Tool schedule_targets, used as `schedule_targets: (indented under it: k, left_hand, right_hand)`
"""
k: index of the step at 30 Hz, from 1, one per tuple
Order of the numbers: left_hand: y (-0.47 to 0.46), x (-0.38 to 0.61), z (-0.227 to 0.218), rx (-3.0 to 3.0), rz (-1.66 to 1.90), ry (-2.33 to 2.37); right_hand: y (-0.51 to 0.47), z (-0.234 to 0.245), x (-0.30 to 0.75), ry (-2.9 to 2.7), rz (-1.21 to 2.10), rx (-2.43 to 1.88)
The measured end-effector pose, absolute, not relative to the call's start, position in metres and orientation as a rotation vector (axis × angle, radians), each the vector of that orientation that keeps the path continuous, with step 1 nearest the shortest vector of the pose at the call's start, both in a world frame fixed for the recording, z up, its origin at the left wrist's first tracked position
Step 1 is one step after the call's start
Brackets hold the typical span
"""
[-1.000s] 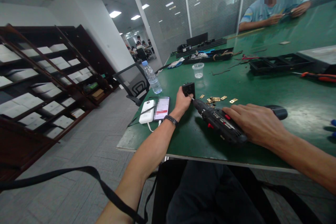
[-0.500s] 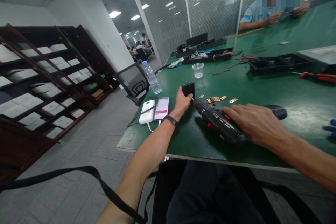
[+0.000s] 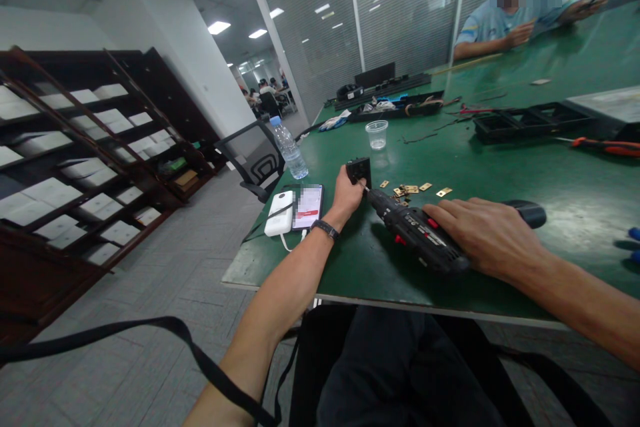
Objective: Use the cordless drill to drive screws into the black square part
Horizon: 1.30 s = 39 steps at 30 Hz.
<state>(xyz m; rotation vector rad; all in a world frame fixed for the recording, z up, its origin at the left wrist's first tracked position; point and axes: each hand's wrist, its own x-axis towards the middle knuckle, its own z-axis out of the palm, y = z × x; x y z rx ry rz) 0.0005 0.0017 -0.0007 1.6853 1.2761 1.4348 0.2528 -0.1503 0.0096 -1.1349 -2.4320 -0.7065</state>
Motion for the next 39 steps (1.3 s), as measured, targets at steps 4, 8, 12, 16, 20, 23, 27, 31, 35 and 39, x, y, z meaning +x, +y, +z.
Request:
schedule_targets:
  k: [4, 8, 12, 16, 20, 23, 27, 31, 35, 39]
  left_hand:
    - [0.0018, 0.0003, -0.0013, 1.689, 1.428, 1.283]
    - [0.0016, 0.0004, -0.0007, 1.684, 1.429, 1.283]
    - [0.0007, 0.0004, 0.0007, 1.684, 1.437, 1.280]
    - [-0.0001, 0.0005, 0.0011, 1.677, 1.430, 1.283]
    - [-0.0004, 0.0010, 0.0013, 1.659, 1.436, 1.279]
    - [-0.0005, 0.0014, 0.0015, 1.649, 1.441, 1.278]
    - [-0.0007, 0.0015, 0.0012, 1.643, 1.440, 1.280]
    - [-0.0010, 0.0013, 0.0010, 1.652, 1.432, 1.280]
    - [-0.0015, 0.0017, 0.0018, 1.653, 1.436, 1.281]
    - [-0.0022, 0.0024, 0.0030, 1.652, 1.444, 1.289]
  right_hand:
    - [-0.1496, 0.0095, 0.2531, -2.434, -0.709, -1.121]
    - [-0.1493, 0.0098, 0.2537, -2.435, -0.710, -1.103]
    - [-0.1495, 0.0096, 0.2540, -2.431, -0.716, -1.107]
    - [-0.1497, 0.0089, 0.2542, -2.433, -0.713, -1.110]
    - [-0.1497, 0.0086, 0.2541, -2.429, -0.713, -1.117]
    - [-0.1497, 0.0086, 0.2538, -2.423, -0.708, -1.119]
    - [-0.1497, 0.0088, 0.2536, -2.418, -0.706, -1.101]
    - [-0.1496, 0.0097, 0.2538, -2.424, -0.707, -1.088]
    - [-0.1496, 0.0104, 0.2536, -2.431, -0.709, -1.091]
    - [-0.1497, 0.0107, 0.2535, -2.432, -0.708, -1.096]
